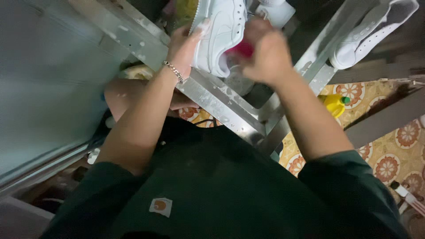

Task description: The person scrubs the interior and exterior surfaces of a white shoe with a pink brush and soapy water, then rinses the shoe under a running tap in a sink.

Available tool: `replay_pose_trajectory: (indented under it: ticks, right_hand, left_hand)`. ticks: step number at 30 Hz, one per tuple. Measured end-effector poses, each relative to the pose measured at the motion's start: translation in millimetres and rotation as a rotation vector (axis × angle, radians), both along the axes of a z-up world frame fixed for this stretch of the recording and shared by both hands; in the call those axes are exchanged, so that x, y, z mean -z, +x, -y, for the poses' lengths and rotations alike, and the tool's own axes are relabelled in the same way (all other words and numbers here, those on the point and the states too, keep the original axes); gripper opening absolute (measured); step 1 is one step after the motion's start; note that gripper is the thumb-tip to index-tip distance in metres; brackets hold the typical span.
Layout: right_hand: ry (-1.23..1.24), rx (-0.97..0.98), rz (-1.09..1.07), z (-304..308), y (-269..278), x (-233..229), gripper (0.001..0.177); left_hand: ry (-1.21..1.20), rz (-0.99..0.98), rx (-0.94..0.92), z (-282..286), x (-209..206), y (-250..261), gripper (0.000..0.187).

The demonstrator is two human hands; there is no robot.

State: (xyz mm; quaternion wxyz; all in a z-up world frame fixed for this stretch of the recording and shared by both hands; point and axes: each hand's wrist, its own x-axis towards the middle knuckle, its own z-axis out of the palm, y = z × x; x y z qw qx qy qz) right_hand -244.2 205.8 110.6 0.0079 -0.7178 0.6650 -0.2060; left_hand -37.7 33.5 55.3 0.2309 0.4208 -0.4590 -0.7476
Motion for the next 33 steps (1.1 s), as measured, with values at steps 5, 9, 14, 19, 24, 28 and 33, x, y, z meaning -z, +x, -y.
replay_pose_trajectory:
  ticks: [5,9,14,19,24,28,33]
  right_hand:
    - [0.113,-0.003,0.121,1,-22,2,0.028]
    - [-0.084,-0.046,0.084,-2,-6,9,0.049]
    - [-0.036,-0.047,0.250,-20,-11,12,0.032]
    - [-0.237,-0.131,0.333,-19,15,13,0.037]
    - [-0.168,-0.019,0.277,-35,-32,18,0.063]
    - [-0.216,-0.176,0.391,-29,15,21,0.041]
    - [-0.188,-0.031,0.308,-41,-18,22,0.056]
  left_hand:
    - [0.052,-0.058,0.017,4,8,-1,0.056]
    - [-0.003,-0.071,-0.019,5,31,-5,0.049]
    - [-0.100,0.009,0.039,0,26,3,0.061]
    - [-0.052,-0.089,-0.018,1,16,0,0.058]
    - [-0.095,-0.043,0.035,-1,12,1,0.056]
    - [-0.085,-0.117,0.024,1,11,1,0.038]
    - [-0.012,-0.125,0.032,-2,29,0,0.045]
